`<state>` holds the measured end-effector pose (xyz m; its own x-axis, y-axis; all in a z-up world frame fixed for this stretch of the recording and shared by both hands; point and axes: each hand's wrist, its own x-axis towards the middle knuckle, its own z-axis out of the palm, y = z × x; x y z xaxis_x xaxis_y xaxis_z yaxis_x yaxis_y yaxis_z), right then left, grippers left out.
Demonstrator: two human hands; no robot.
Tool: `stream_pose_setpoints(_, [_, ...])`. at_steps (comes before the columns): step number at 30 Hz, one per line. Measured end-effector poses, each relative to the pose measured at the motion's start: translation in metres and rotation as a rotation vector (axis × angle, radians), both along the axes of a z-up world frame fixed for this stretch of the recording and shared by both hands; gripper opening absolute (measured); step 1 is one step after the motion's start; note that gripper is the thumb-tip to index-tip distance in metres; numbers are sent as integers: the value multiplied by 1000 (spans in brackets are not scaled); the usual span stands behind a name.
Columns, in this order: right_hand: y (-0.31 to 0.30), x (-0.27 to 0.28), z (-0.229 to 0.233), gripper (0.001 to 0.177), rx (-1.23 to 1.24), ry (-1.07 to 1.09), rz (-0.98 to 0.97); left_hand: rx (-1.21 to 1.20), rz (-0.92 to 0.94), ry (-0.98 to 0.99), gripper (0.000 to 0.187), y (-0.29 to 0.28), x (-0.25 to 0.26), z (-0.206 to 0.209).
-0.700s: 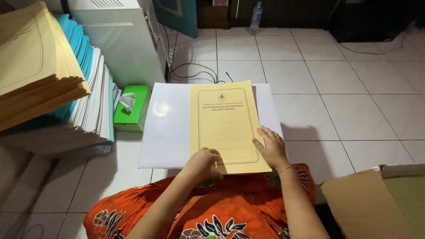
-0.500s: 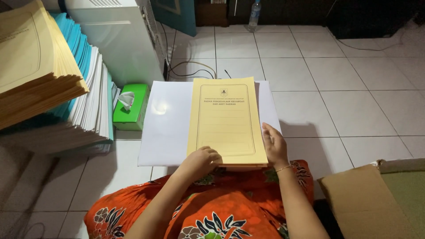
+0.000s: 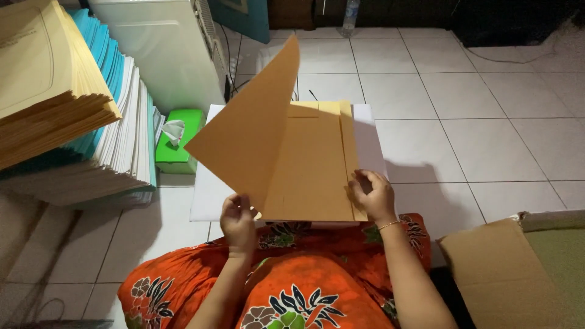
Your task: The person sits on the floor and repeatedly folds the flaps of a large beige folder flat. They smooth the folder with both hands, then pick up another folder from a nearby stack and repeat the folding process.
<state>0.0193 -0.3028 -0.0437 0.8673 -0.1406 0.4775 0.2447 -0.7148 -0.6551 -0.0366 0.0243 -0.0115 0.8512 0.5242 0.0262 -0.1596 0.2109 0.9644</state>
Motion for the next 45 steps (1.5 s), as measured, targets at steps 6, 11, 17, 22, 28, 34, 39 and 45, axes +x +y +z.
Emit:
stream_pose_setpoints(6, [6, -5, 14, 65, -65, 35, 45, -142, 232, 70, 13, 49, 4, -58])
stream_pose_setpoints(11, [8, -1, 13, 75, -146, 67, 32, -152, 242, 146, 18, 67, -9, -64])
stream_pose_setpoints(17, [2, -4, 25, 64, 91, 250, -44, -207, 243, 229, 22, 73, -14, -74])
stream_pose_setpoints(22, [-25, -5, 32, 57, 465, 325, -92, -140, 343, 215, 22, 67, -19, -68])
stream_pose_setpoints(28, [-31, 8, 13, 43, 377, 356, -30, 610, 127, -5, 25, 23, 9, -15])
stream_pose_setpoints(34, [-34, 22, -28, 39, -137, 237, -205, 1306, -235, -151, 63, -7, 70, 15])
stream_pose_setpoints(39, [-22, 25, -38, 44, -460, 171, -84, 1419, -588, 323, 88, -7, 94, 24])
stream_pose_setpoints(45, [42, 27, 40, 80, -558, 672, -49, 1459, -619, 369, 93, -4, 103, 25])
